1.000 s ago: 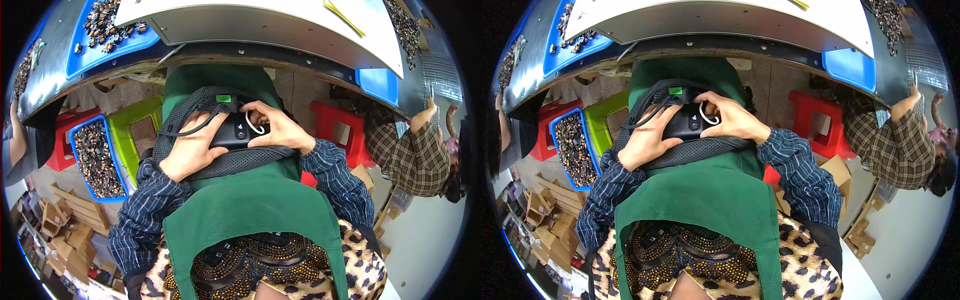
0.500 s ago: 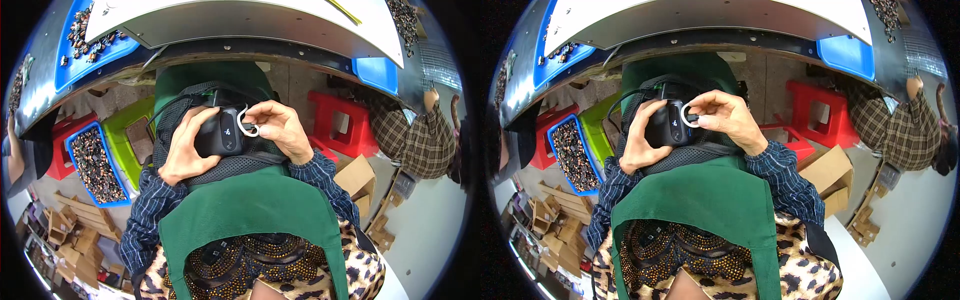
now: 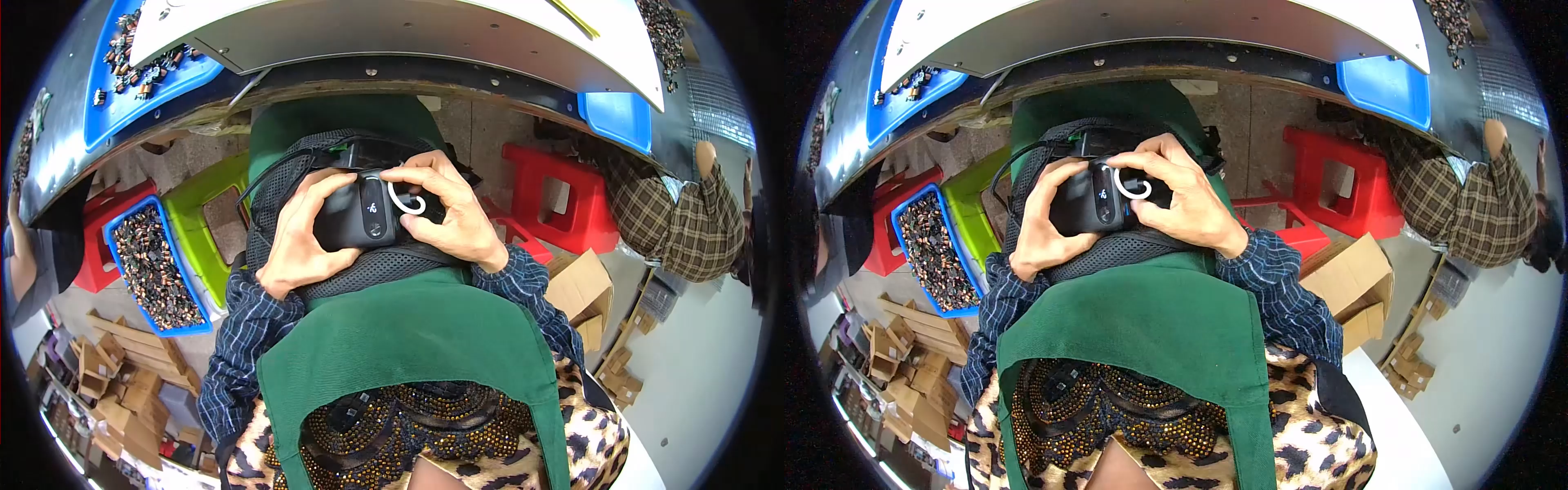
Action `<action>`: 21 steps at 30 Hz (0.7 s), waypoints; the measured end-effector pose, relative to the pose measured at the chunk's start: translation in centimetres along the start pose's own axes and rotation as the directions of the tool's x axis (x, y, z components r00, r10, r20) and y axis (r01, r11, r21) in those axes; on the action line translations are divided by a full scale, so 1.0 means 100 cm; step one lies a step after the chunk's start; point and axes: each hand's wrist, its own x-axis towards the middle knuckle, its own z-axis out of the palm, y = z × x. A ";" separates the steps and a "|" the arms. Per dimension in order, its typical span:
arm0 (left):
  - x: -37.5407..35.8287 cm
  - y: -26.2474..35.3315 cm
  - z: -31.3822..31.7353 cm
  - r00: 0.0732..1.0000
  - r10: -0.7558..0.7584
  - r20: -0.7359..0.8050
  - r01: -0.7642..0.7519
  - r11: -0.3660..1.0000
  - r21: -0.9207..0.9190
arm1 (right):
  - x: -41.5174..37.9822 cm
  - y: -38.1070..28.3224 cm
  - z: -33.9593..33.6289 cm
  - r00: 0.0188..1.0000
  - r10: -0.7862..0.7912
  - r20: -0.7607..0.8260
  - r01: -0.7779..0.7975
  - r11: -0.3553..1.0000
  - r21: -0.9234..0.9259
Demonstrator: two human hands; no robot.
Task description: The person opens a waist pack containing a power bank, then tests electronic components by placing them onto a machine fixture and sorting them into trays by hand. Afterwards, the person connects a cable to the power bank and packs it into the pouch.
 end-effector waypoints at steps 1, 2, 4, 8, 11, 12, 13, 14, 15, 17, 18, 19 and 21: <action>-0.001 -0.001 -0.001 1.000 -0.010 0.012 0.010 1.000 0.002 | 0.000 -0.001 0.000 0.999 0.027 -0.017 -0.027 1.000 -0.014; -0.001 -0.001 -0.001 1.000 -0.009 0.012 0.009 1.000 0.001 | 0.000 0.000 0.001 0.999 0.027 -0.018 -0.028 1.000 -0.015; 0.003 0.000 -0.004 0.999 -0.033 0.038 0.034 0.998 -0.043 | 0.005 0.000 -0.002 0.994 0.040 -0.097 -0.035 0.998 0.054; 0.010 0.006 -0.014 0.989 -0.060 0.133 0.061 0.998 -0.007 | 0.012 0.010 -0.005 0.992 -0.124 -0.002 0.123 0.979 -0.163; 0.016 0.012 -0.020 0.968 -0.116 0.221 0.118 0.993 0.005 | 0.011 0.008 -0.007 0.998 -0.053 -0.017 0.049 0.981 -0.190; 0.018 0.013 -0.023 0.952 -0.119 0.280 0.114 0.993 0.036 | 0.011 0.007 -0.007 0.994 -0.087 -0.064 0.076 0.984 -0.163; 0.021 0.013 -0.025 0.933 -0.124 0.338 0.108 0.992 0.067 | 0.010 0.005 -0.008 0.994 -0.086 -0.067 0.074 0.984 -0.164; 0.023 0.013 -0.026 0.906 -0.172 0.387 0.165 0.985 0.051 | 0.009 0.002 -0.009 0.996 0.001 -0.089 -0.007 0.997 -0.071; 0.025 0.013 -0.027 0.905 -0.170 0.391 0.163 0.985 0.050 | 0.008 0.001 -0.010 0.990 0.090 -0.104 -0.088 0.996 0.025; 0.027 0.013 -0.026 0.896 -0.139 0.423 0.115 0.990 0.080 | 0.003 0.006 -0.007 0.976 0.198 -0.095 -0.181 0.970 0.161; 0.027 0.014 -0.027 0.894 -0.137 0.427 0.116 0.990 0.076 | 0.003 0.007 -0.004 0.965 0.232 -0.119 -0.196 0.947 0.254; 0.027 0.014 -0.027 0.891 -0.145 0.431 0.113 0.989 0.099 | 0.001 0.009 -0.002 0.953 0.267 -0.140 -0.205 0.915 0.346; 0.027 0.014 -0.028 0.886 -0.153 0.438 0.110 0.987 0.121 | 0.000 0.011 -0.003 0.944 0.299 -0.136 -0.221 0.884 0.412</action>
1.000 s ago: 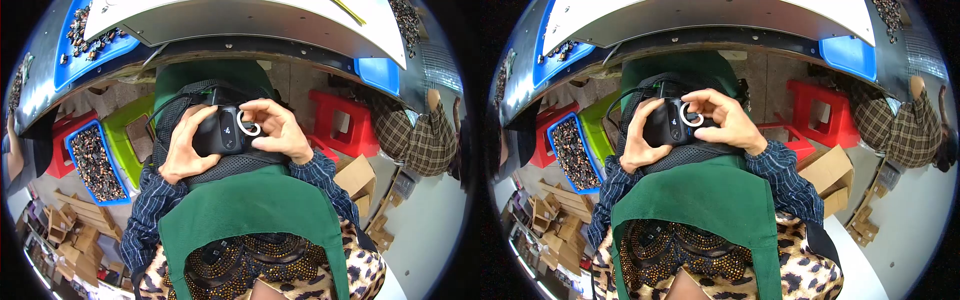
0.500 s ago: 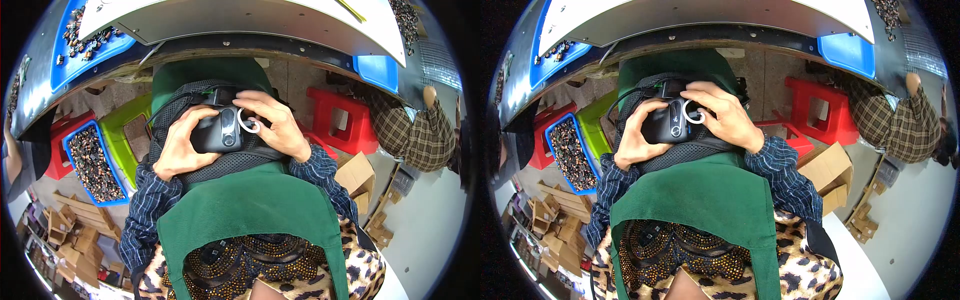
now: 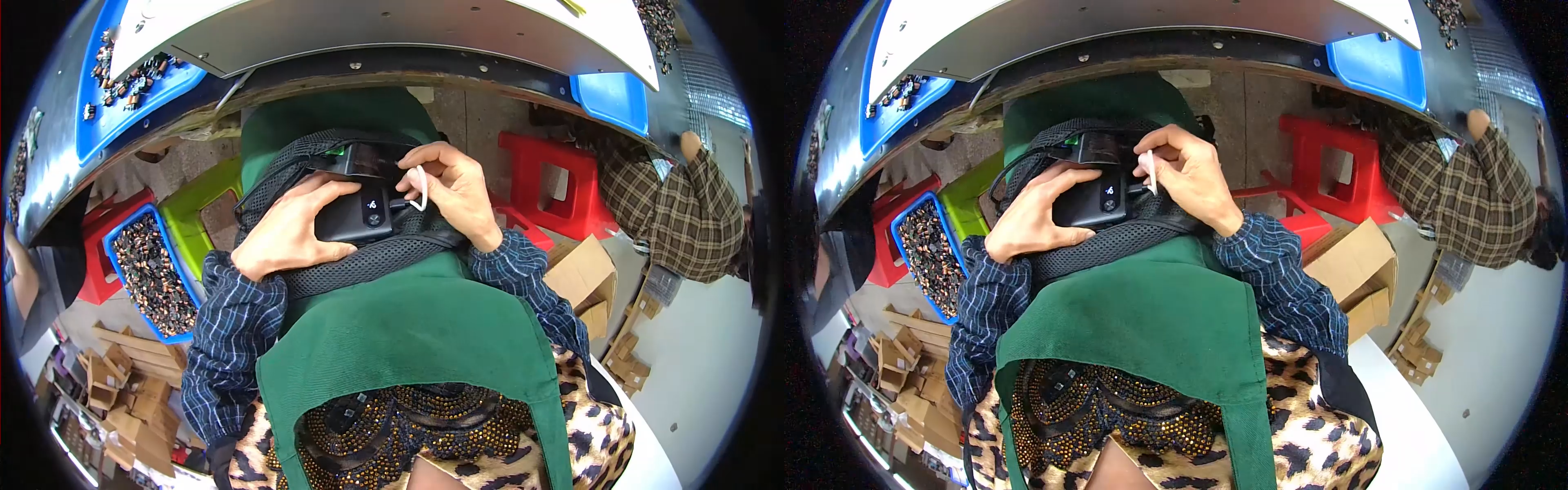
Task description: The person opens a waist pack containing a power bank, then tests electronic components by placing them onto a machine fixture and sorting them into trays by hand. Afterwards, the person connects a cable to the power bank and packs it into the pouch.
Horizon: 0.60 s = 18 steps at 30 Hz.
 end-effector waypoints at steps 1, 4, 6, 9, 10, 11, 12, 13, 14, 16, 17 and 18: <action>0.000 0.000 0.000 1.000 0.001 0.013 -0.001 1.000 0.026 | 0.000 -0.001 -0.001 0.999 0.033 -0.018 -0.032 0.998 0.061; 0.000 0.007 -0.004 0.997 -0.047 0.061 0.044 0.998 0.041 | 0.003 -0.001 -0.004 0.997 0.056 -0.044 -0.048 0.986 0.160; -0.002 0.012 -0.005 0.991 -0.097 0.095 0.094 0.995 0.036 | 0.003 -0.001 -0.005 0.991 0.103 -0.081 -0.074 0.951 0.300; -0.003 0.024 -0.002 1.000 -0.010 0.023 0.005 0.978 0.207 | 0.003 -0.006 -0.003 0.985 0.151 -0.087 -0.108 0.920 0.377; -0.003 0.026 0.000 1.000 -0.010 0.026 0.005 0.978 0.207 | 0.003 -0.007 -0.003 0.979 0.187 -0.084 -0.134 0.892 0.433; -0.003 0.027 0.003 1.000 0.011 -0.012 -0.007 0.965 0.261 | 0.002 -0.009 -0.003 0.978 0.189 -0.085 -0.134 0.891 0.434; -0.003 0.028 0.005 0.998 0.034 -0.049 -0.017 0.949 0.316 | 0.001 -0.011 -0.003 0.977 0.198 -0.082 -0.141 0.880 0.454; -0.003 0.028 0.006 0.992 0.081 -0.093 -0.044 0.938 0.345 | 0.001 -0.012 -0.003 0.975 0.206 -0.078 -0.146 0.869 0.473; -0.004 0.025 0.007 0.993 0.081 -0.091 -0.045 0.937 0.347 | 0.000 -0.014 -0.002 0.976 0.205 -0.079 -0.144 0.868 0.475; -0.006 0.018 0.007 0.981 0.082 -0.176 -0.011 0.929 0.371 | -0.002 -0.016 0.000 0.984 0.158 -0.085 -0.098 0.871 0.482; -0.005 0.020 0.006 0.970 0.087 -0.226 -0.006 0.941 0.337 | -0.003 -0.016 0.000 0.984 0.154 -0.087 -0.093 0.868 0.487; -0.005 0.020 0.003 0.971 0.088 -0.221 -0.007 0.939 0.343 | -0.004 -0.016 -0.001 0.988 0.138 -0.066 -0.092 0.878 0.469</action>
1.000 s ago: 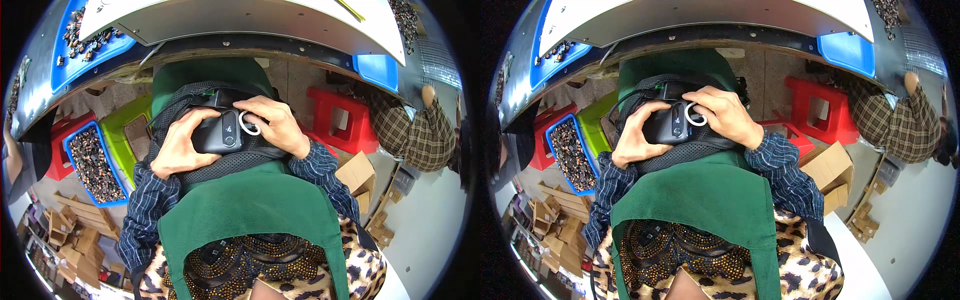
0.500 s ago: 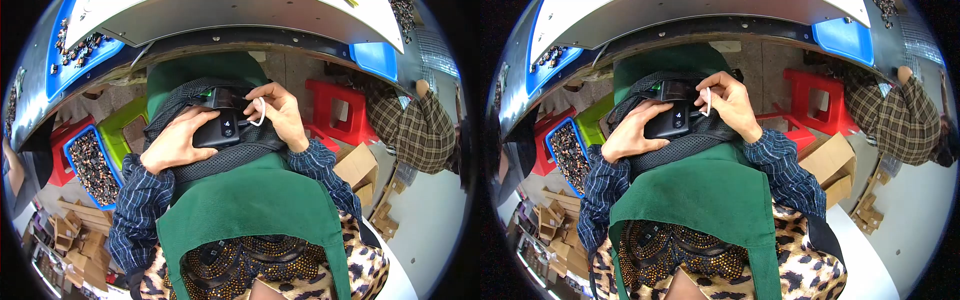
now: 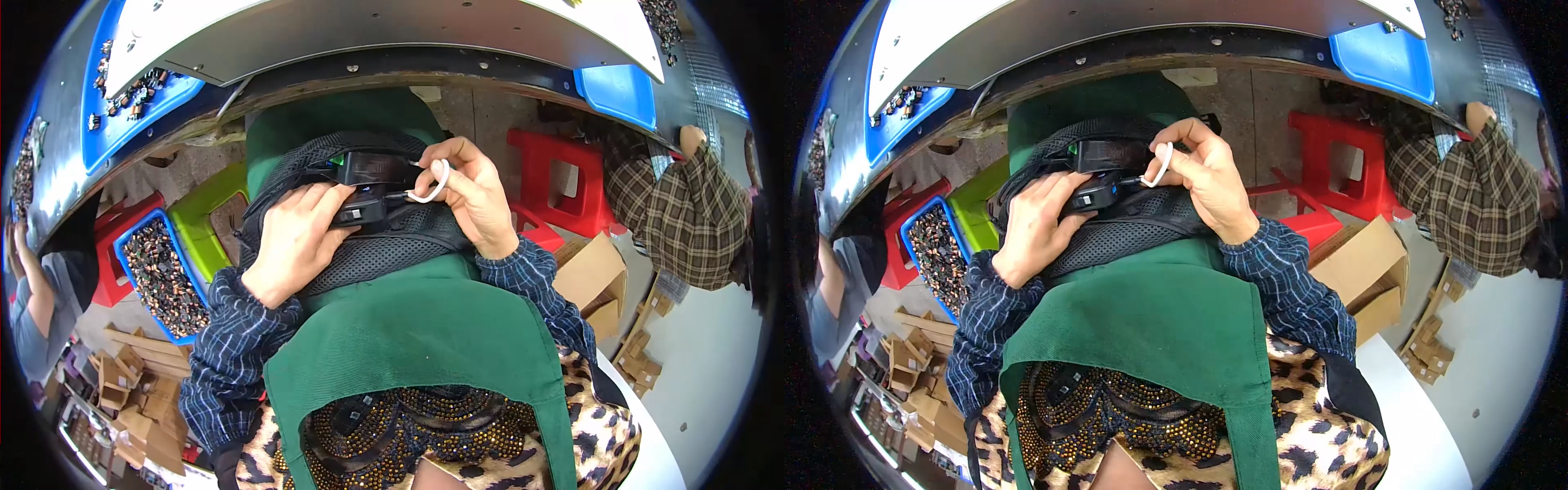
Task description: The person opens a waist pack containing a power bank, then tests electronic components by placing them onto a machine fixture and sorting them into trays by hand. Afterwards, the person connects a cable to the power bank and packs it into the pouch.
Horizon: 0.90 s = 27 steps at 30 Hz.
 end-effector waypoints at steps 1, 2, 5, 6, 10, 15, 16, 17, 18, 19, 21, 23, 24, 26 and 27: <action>0.002 -0.002 -0.003 1.000 -0.004 0.028 0.006 0.999 -0.049 | 0.000 0.000 -0.001 1.000 -0.006 0.026 0.007 1.000 -0.020; 0.005 -0.005 -0.006 0.998 -0.006 0.056 0.012 0.995 -0.097 | 0.000 -0.001 -0.002 1.000 -0.013 0.026 0.014 1.000 -0.014; 0.012 -0.010 -0.016 0.987 -0.001 0.159 0.049 0.953 -0.300 | -0.002 -0.006 -0.003 0.992 0.000 0.127 0.021 0.986 -0.168; 0.014 -0.012 -0.019 0.982 0.024 0.190 0.061 0.900 -0.431 | -0.002 -0.007 -0.006 0.992 -0.007 0.123 0.027 0.986 -0.162; 0.011 -0.022 -0.024 0.966 -0.012 0.259 0.190 0.717 -0.671 | -0.007 -0.008 -0.011 0.979 -0.023 0.203 0.061 0.981 -0.185; 0.003 -0.035 -0.019 0.973 -0.038 0.230 0.208 0.585 -0.784 | -0.008 -0.010 -0.013 0.948 -0.031 0.317 0.080 0.987 -0.143; 0.002 -0.036 -0.019 0.972 -0.038 0.233 0.210 0.589 -0.780 | -0.008 -0.011 -0.014 0.935 -0.019 0.355 0.076 0.986 -0.147; 0.002 -0.036 -0.020 0.970 -0.055 0.235 0.224 0.573 -0.789 | -0.008 -0.012 -0.011 0.951 -0.027 0.308 0.095 0.973 -0.209; 0.002 -0.037 -0.021 0.969 -0.074 0.235 0.236 0.557 -0.796 | -0.010 -0.014 -0.009 0.949 -0.033 0.312 0.101 0.974 -0.205; 0.001 -0.036 -0.021 0.960 -0.096 0.265 0.275 0.518 -0.810 | -0.011 -0.016 -0.009 0.959 0.000 0.283 0.085 0.954 -0.287; 0.002 -0.036 -0.023 0.945 -0.102 0.310 0.313 0.546 -0.777 | -0.009 -0.020 -0.007 0.968 0.050 0.247 0.065 0.897 -0.436; 0.007 -0.030 -0.024 0.942 -0.108 0.319 0.317 0.607 -0.729 | -0.005 -0.024 -0.014 0.913 0.077 0.401 0.163 0.831 -0.532; 0.008 -0.030 -0.022 0.959 -0.047 0.280 0.249 0.615 -0.748 | -0.004 -0.027 -0.013 0.899 0.170 0.403 0.081 0.840 -0.537; 0.010 -0.031 -0.020 0.939 -0.023 0.343 0.279 0.633 -0.722 | 0.004 -0.027 -0.024 0.835 0.195 0.514 0.168 0.800 -0.576; 0.010 -0.033 -0.018 0.962 0.037 0.272 0.165 0.713 -0.681 | 0.009 -0.031 -0.022 0.801 0.199 0.564 0.191 0.809 -0.556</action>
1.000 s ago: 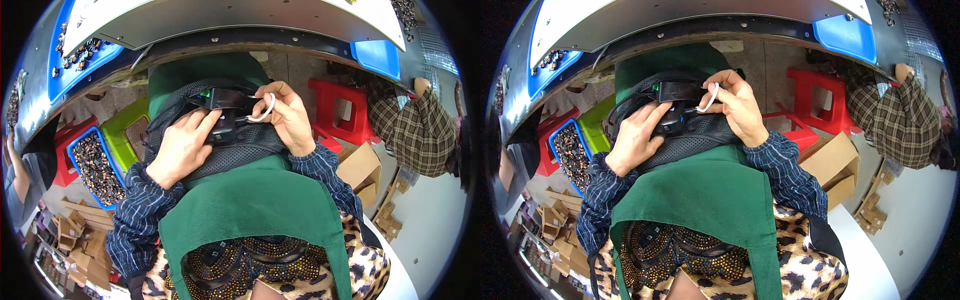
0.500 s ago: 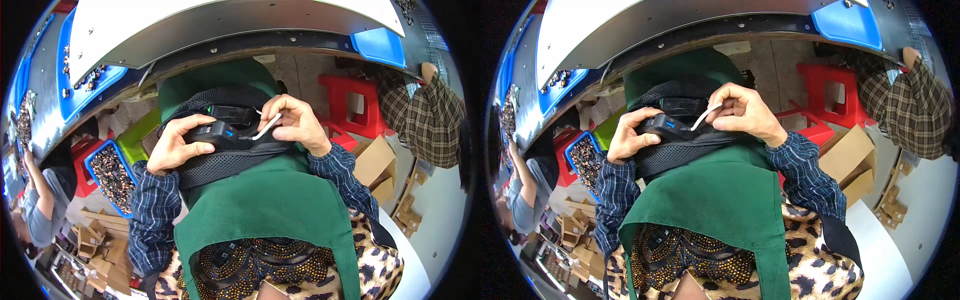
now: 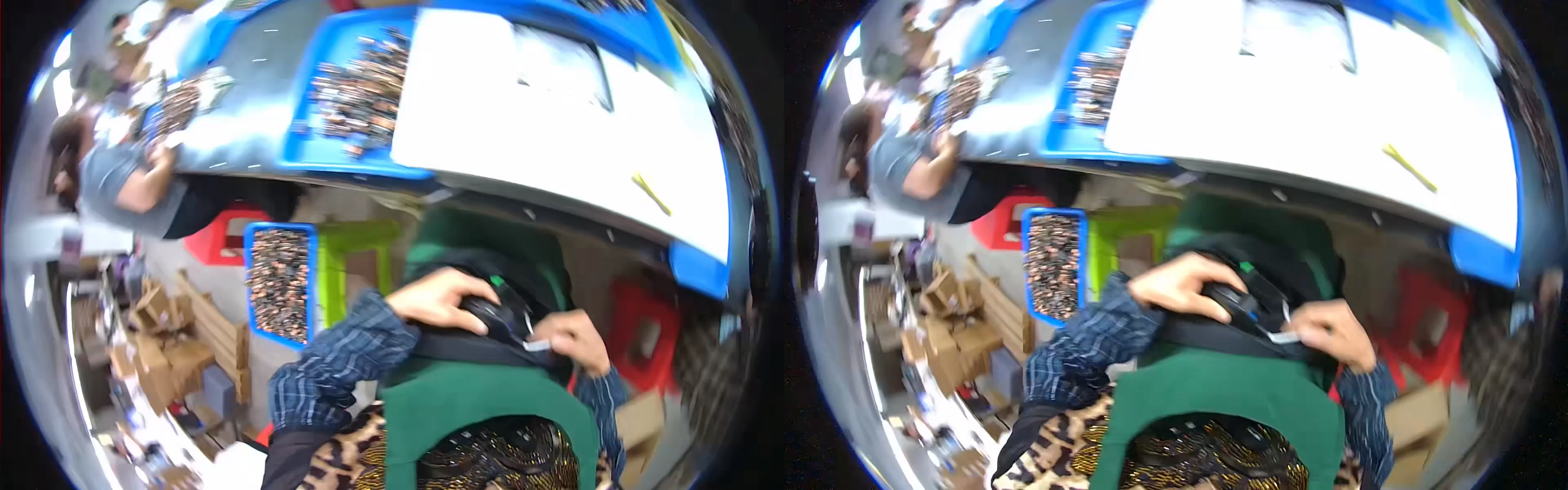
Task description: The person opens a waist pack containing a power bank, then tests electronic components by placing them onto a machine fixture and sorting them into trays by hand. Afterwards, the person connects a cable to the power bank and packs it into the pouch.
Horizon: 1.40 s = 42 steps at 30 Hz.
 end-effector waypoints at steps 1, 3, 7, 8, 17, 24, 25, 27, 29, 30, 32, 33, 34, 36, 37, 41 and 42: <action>0.000 0.005 0.002 1.000 -0.008 -0.022 0.009 0.997 0.078 | 0.001 -0.008 -0.003 0.999 -0.029 0.046 0.029 1.000 0.003; 0.002 0.003 0.005 0.992 0.052 -0.116 -0.029 0.980 0.198 | 0.004 -0.016 -0.014 0.992 0.000 0.130 0.009 0.998 -0.068; 0.001 -0.005 0.014 0.963 0.197 -0.181 -0.080 0.859 0.506 | 0.006 -0.029 -0.014 0.992 0.111 0.055 -0.102 0.983 -0.153; 0.000 -0.007 0.017 0.951 0.253 -0.178 -0.112 0.818 0.565 | 0.006 -0.031 -0.011 0.991 0.137 0.010 -0.133 0.975 -0.180; 0.007 -0.021 0.034 0.965 0.059 -0.256 0.133 0.730 0.670 | 0.020 -0.086 -0.014 0.986 -0.160 0.046 0.141 0.649 -0.748; 0.002 -0.013 0.047 0.928 0.127 -0.350 0.208 0.603 0.770 | 0.016 -0.204 -0.014 0.798 -0.597 0.088 0.421 0.446 -0.790; 0.001 -0.013 0.047 0.924 0.131 -0.359 0.214 0.601 0.770 | 0.015 -0.216 -0.015 0.740 -0.654 0.161 0.500 0.373 -0.782; 0.000 -0.016 0.050 0.911 0.185 -0.369 0.191 0.603 0.775 | 0.009 -0.221 -0.022 0.617 -0.765 0.184 0.566 0.268 -0.780; 0.003 -0.023 0.050 0.910 0.167 -0.380 0.187 0.651 0.736 | 0.007 -0.219 -0.023 0.481 -0.853 0.203 0.619 0.166 -0.768; 0.003 -0.027 0.049 0.915 0.151 -0.373 0.171 0.694 0.700 | 0.007 -0.216 -0.022 0.478 -0.855 0.203 0.633 0.175 -0.754; 0.000 -0.026 0.047 0.927 0.109 -0.358 0.165 0.740 0.652 | 0.002 -0.207 -0.020 0.483 -0.854 0.193 0.645 0.197 -0.738; 0.002 -0.024 0.044 0.939 0.079 -0.333 0.151 0.779 0.609 | -0.001 -0.204 -0.019 0.484 -0.854 0.189 0.646 0.203 -0.736; 0.002 -0.023 0.041 0.940 0.086 -0.329 0.142 0.780 0.609 | -0.003 -0.200 -0.018 0.485 -0.854 0.187 0.647 0.207 -0.734; -0.001 -0.022 0.035 0.974 0.086 -0.211 0.081 0.734 0.674 | -0.001 -0.193 -0.015 0.483 -0.856 0.183 0.656 0.215 -0.724; -0.001 -0.022 0.032 0.972 0.090 -0.215 0.081 0.733 0.675 | 0.004 -0.190 -0.014 0.480 -0.858 0.184 0.664 0.218 -0.716; 0.001 -0.035 0.029 0.981 0.137 -0.137 0.005 0.689 0.725 | 0.044 -0.119 0.027 0.912 -0.402 0.079 0.356 0.683 -0.638; 0.003 -0.040 0.030 0.966 0.217 -0.137 -0.038 0.649 0.760 | 0.043 -0.094 0.029 0.936 -0.344 0.072 0.321 0.756 -0.570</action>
